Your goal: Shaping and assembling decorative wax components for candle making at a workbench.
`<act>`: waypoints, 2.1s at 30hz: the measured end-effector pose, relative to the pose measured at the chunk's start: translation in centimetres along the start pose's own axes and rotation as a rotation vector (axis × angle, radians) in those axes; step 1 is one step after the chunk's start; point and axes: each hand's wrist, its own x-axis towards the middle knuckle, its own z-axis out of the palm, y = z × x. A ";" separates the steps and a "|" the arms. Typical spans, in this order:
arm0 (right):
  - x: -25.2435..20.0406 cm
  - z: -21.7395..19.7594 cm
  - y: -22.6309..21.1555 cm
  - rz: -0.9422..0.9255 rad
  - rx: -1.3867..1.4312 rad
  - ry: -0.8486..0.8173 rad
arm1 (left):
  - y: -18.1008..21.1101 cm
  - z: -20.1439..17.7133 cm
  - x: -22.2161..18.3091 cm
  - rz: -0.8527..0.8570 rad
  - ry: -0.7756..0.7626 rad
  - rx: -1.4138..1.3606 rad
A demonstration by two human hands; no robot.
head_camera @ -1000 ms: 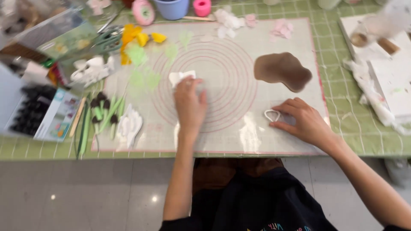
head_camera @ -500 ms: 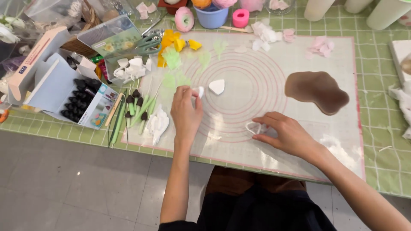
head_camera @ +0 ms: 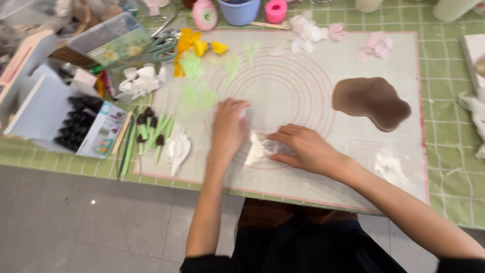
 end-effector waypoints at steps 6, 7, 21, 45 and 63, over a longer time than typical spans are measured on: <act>4.4 4.7 -1.2 -0.113 0.027 0.082 | -0.6 -5.9 -2.8 -0.059 0.003 0.125; 4.9 5.3 -1.4 -0.105 0.022 0.088 | -1.1 -5.8 -2.9 -0.050 -0.001 0.120; -5.6 -3.6 6.5 0.224 -0.021 0.321 | 2.9 -5.1 -0.7 -0.153 0.093 -0.182; -17.0 -5.5 9.8 0.556 -0.313 0.242 | 11.4 12.2 2.1 0.443 -0.351 -0.049; -14.9 -6.1 11.0 0.533 -0.382 0.268 | 11.4 12.2 2.2 0.421 -0.392 -0.103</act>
